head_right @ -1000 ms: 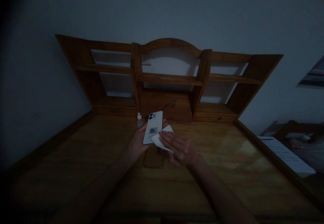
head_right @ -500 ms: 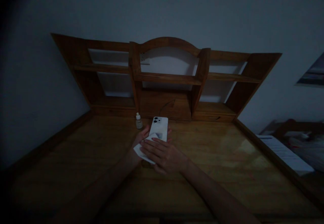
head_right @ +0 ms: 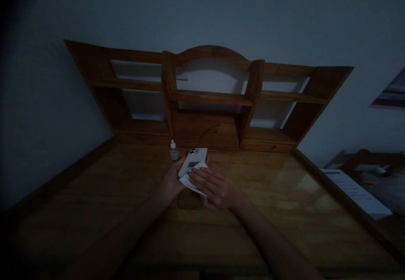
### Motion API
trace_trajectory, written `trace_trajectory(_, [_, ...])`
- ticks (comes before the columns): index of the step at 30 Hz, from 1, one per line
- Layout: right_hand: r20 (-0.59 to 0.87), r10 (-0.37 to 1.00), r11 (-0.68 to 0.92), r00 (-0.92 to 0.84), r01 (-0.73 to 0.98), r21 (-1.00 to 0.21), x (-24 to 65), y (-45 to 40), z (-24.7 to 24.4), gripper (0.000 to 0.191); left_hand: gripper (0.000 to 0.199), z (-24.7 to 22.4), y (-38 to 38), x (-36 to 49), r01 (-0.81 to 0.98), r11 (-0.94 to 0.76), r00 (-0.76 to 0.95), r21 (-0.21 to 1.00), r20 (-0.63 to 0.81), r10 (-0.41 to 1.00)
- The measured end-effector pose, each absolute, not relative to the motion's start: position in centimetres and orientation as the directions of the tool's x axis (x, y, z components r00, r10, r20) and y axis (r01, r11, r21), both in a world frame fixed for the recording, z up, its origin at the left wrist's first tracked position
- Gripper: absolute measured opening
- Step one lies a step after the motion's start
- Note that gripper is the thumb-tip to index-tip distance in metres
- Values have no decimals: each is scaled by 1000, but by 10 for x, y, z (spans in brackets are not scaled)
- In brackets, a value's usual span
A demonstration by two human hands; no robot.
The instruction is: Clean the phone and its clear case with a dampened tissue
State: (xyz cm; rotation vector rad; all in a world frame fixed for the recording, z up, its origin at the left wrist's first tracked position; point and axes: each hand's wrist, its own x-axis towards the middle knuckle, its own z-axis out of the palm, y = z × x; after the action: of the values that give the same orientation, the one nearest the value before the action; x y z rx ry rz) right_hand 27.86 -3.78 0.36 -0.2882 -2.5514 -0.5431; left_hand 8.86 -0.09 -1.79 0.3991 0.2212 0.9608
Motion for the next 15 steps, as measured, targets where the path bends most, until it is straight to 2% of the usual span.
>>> trace_trajectory(6, [577, 81, 872, -813, 339, 354, 287, -38, 4, 53, 48, -17, 0, 89, -749, 494, 531, 442, -45, 846])
trace_trajectory(15, [501, 112, 905, -858, 296, 305, 274, -42, -1, 56, 58, -11, -5, 95, -711, 558, 606, 427, -29, 795])
